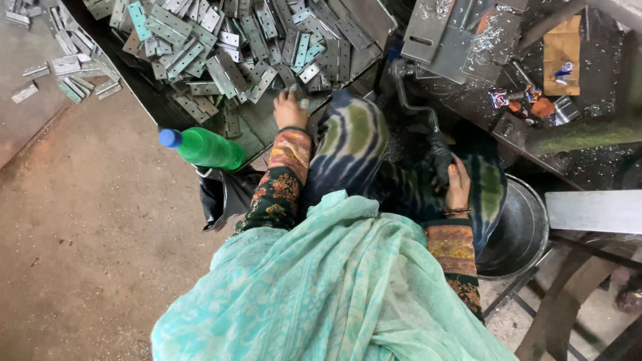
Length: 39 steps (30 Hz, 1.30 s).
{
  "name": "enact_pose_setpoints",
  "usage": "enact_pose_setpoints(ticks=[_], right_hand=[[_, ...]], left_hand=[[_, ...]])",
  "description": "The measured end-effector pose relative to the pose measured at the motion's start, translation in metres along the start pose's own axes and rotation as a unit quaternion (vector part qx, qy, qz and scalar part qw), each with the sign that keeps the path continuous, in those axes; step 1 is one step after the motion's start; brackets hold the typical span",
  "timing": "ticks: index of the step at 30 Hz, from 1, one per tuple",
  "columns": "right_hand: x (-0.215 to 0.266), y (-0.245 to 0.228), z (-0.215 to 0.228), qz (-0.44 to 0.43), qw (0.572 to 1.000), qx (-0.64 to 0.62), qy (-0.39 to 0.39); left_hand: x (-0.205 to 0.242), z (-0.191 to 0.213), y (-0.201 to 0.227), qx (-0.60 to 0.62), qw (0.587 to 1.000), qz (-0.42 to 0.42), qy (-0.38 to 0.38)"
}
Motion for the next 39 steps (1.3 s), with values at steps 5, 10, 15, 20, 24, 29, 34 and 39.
enact_pose_setpoints(ticks=[5,10,15,20,24,29,34,39], right_hand=[[0.0,0.0,0.002,0.0,1.0,-0.012,-0.006],[0.0,0.005,0.003,-0.022,0.999,-0.03,0.011],[-0.002,0.007,0.007,0.001,1.0,-0.008,0.014],[-0.004,0.001,0.001,0.017,0.999,-0.029,-0.004],[0.001,-0.007,0.002,-0.021,1.0,-0.001,-0.003],[0.001,-0.011,-0.001,-0.013,1.0,-0.009,-0.014],[0.001,-0.007,-0.001,-0.019,1.0,-0.012,-0.014],[0.0,-0.009,-0.001,-0.03,0.999,-0.021,-0.017]], left_hand=[[0.007,-0.016,-0.014,0.163,0.978,0.083,0.104],[-0.006,-0.023,0.004,0.236,0.945,0.155,0.167],[-0.004,-0.021,0.006,0.241,0.931,0.215,0.169],[0.012,0.007,-0.019,0.165,0.955,0.198,0.147],[0.034,0.034,-0.05,0.11,0.97,0.183,0.112],[0.043,0.05,-0.063,0.087,0.973,0.156,0.144],[0.054,0.046,-0.056,0.07,0.98,0.123,0.141],[0.06,0.044,-0.053,0.083,0.975,0.109,0.176]])
Point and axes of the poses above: each hand's wrist, its own x-axis away from the middle knuckle, its own z-axis out of the back of the hand, y = z × x, the point moved 3 cm from there along -x, towards the middle knuckle
